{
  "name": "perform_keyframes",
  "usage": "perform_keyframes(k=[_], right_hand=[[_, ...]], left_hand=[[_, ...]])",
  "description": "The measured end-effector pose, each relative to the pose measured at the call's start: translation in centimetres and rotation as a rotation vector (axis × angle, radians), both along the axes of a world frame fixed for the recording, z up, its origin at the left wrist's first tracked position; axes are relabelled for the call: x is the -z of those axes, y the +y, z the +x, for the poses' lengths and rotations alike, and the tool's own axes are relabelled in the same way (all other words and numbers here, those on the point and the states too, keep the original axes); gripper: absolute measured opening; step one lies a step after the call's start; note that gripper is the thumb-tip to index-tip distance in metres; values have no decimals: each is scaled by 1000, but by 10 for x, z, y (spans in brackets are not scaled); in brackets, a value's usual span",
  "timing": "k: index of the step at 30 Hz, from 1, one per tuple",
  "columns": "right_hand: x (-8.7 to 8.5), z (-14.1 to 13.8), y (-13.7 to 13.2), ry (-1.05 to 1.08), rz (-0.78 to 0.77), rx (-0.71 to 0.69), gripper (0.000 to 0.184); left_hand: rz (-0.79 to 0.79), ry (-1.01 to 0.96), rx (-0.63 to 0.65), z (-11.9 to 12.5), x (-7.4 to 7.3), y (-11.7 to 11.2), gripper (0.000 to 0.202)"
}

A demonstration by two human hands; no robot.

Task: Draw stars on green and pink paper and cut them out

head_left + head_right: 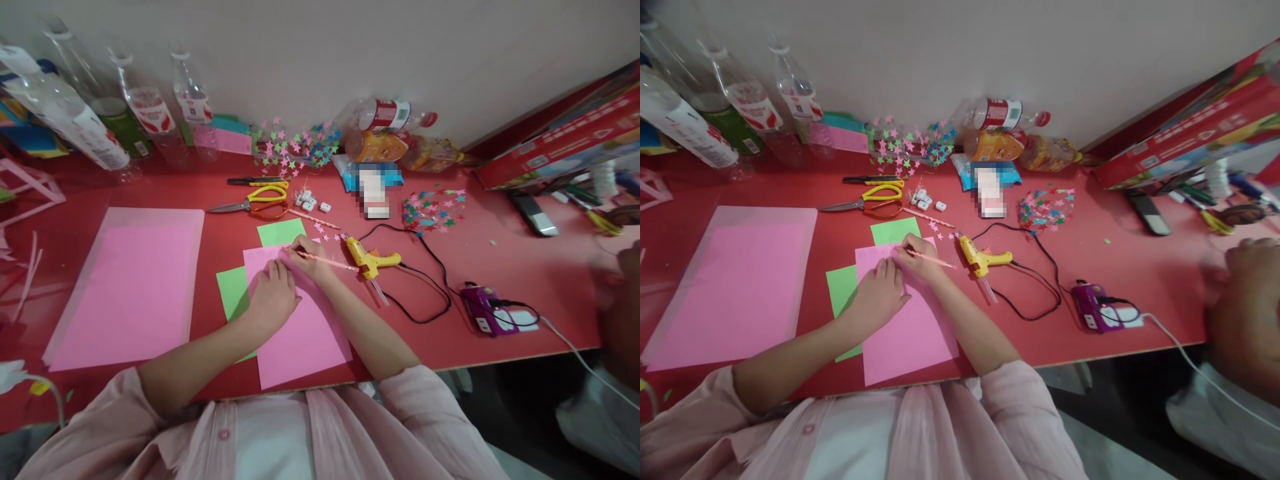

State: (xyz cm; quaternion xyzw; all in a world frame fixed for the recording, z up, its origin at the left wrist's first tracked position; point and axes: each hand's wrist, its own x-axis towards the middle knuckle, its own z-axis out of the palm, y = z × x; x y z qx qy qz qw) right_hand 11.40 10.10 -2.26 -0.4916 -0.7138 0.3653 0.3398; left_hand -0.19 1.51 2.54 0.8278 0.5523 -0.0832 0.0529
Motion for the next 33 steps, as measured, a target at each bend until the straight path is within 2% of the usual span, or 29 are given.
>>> perform_keyframes(k=[5,16,27,33], right_hand=[[-5,0,-1,-60,-11,68,12],[-11,-1,-4,-25,-38,103,9],[-3,1,0,-6,-36,-3,15],[-4,1,-1,11,-45,-48,18]], left_hand=[[21,-5,16,0,0,0,59],[24,9,11,0,1,-1,59],[-13,30,2,1,-4,1,58],[-4,23,-17,1,0,0,58]])
